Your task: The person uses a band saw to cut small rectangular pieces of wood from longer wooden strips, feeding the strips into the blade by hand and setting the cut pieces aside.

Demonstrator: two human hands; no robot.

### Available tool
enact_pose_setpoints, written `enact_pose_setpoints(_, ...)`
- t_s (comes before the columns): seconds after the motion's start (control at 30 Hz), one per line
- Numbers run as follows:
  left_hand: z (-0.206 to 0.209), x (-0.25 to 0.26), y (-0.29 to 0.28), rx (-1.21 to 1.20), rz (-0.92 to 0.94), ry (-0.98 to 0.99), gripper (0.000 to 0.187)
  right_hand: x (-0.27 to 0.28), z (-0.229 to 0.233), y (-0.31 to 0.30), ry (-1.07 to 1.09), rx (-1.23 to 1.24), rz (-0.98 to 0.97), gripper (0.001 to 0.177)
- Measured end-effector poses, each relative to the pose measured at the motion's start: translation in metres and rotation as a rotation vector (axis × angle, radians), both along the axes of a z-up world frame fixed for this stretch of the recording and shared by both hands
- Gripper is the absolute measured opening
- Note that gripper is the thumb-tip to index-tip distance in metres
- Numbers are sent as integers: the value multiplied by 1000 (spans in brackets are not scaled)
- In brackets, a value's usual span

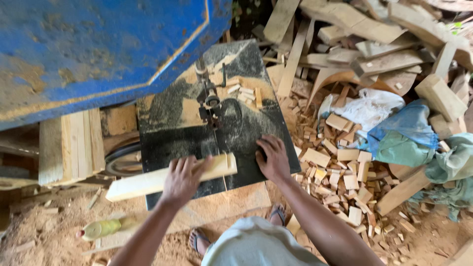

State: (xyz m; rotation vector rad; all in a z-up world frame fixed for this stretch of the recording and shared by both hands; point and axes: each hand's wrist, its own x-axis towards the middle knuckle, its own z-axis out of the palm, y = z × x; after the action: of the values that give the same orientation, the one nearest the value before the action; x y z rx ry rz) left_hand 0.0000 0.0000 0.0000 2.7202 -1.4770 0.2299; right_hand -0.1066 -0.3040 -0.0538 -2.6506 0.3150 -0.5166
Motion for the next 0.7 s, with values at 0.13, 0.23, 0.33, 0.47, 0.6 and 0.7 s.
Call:
enact_pose_setpoints(0.13, 0, -45, 3, -269, -43, -186, 83, -41, 18, 35, -197, 186, 287, 30)
enact_pose_setpoints(0.23, 19, -72, -7, -287, -44, 76, 83, -72, 44, 71, -5, 406, 476, 36)
enact_pose_setpoints(0.33, 53, -103, -12, -372, -65, 150, 92, -98, 75, 91, 100, 610, 493, 43)
enact_pose_setpoints(0.47, 77, -127, -21, -544, 46, 257, 99, -116, 97, 97, -43, 593, 529, 58)
enact_pose_setpoints(0.6, 60, -141, -29, -758, 122, 489, 104, -124, 104, 98, 119, 647, 502, 62)
enact_pose_setpoints(0.7, 33, -153, -40, -793, 227, 617, 99, -126, 114, 97, 66, 562, 495, 70)
